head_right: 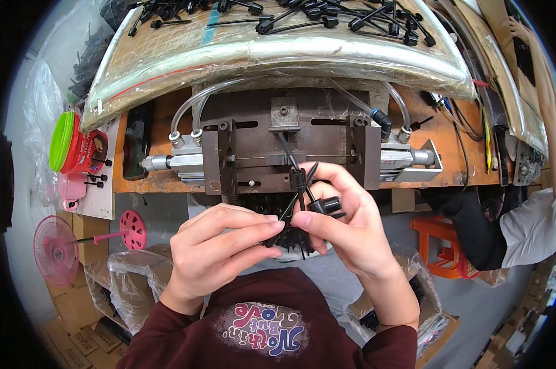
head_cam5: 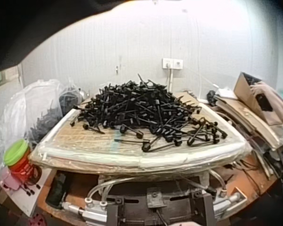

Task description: The recorder is assembling black plastic electronic components using a specialized fixture or press on a workbench.

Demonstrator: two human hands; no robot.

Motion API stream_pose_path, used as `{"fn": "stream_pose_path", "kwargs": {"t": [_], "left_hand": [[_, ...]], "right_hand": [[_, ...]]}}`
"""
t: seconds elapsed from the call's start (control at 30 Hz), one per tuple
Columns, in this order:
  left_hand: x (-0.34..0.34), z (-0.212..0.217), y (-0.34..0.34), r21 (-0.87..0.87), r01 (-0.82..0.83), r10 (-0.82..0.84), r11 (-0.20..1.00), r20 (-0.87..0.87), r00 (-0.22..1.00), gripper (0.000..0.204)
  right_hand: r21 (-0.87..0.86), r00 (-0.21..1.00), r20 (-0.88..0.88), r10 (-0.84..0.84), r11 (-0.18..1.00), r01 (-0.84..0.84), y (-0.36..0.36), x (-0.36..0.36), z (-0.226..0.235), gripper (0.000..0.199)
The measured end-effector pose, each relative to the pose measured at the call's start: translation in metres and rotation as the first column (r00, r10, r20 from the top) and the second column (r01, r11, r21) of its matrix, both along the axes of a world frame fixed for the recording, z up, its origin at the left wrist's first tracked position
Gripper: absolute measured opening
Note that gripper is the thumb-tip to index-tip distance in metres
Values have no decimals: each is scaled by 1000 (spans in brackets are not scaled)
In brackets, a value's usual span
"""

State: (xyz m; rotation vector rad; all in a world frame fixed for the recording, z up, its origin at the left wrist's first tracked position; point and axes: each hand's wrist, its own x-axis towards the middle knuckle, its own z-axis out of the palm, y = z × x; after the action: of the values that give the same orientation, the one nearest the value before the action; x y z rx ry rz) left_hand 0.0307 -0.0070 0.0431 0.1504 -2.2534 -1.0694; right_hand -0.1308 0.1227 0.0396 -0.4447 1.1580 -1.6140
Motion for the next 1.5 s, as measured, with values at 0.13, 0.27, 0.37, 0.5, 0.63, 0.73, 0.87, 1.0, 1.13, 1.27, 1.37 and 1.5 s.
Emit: {"fn": "stream_pose_path", "kwargs": {"t": [0.13,0.27,0.37,0.5,0.63,0.73,0.87,1.0,1.13,1.27,1.37,1.5], "left_hand": [[6,4,-2,106,3,-4,994,4,1000,37],[7,6,-7,103,-1,3,995,-14,1000,36],[1,-9,-4,3,-70,70,998,-14,997,35],[-14,-40,5,-222,-131,140,966,24,990,30],[-26,-51,5,-426,-194,226,884,24,974,26],[-31,-49,8,-482,-210,263,851,43,964,26],[-33,-45,7,-493,-201,269,846,69,961,25],[-32,-47,8,-501,-210,285,840,77,956,25],[-32,-44,7,-486,-193,270,853,94,958,28],[-26,-32,6,-44,-87,90,995,95,991,39],[-16,-15,10,419,147,-128,896,-73,989,48],[-11,-15,9,320,136,-107,937,-108,988,43]], "right_hand": [[-56,996,34,-86,995,88,5,-2,-2,50],[-57,971,-59,-232,972,228,10,-7,1,45],[-80,914,-227,-336,942,327,13,-4,2,39],[-156,837,-340,-429,903,400,19,0,4,27],[-232,770,-413,-487,873,429,24,9,8,23],[-333,702,-485,-522,852,404,27,11,5,22],[-423,463,-700,-544,838,345,29,10,-2,24],[-428,172,-863,-476,868,252,31,7,-4,30],[-449,-86,-893,-441,866,220,29,6,-8,32],[-384,-231,-907,-352,916,113,28,3,-11,30],[-293,-328,-900,-286,956,-30,21,8,-10,31],[-307,-372,-875,-308,950,-64,12,9,-19,32]]}}
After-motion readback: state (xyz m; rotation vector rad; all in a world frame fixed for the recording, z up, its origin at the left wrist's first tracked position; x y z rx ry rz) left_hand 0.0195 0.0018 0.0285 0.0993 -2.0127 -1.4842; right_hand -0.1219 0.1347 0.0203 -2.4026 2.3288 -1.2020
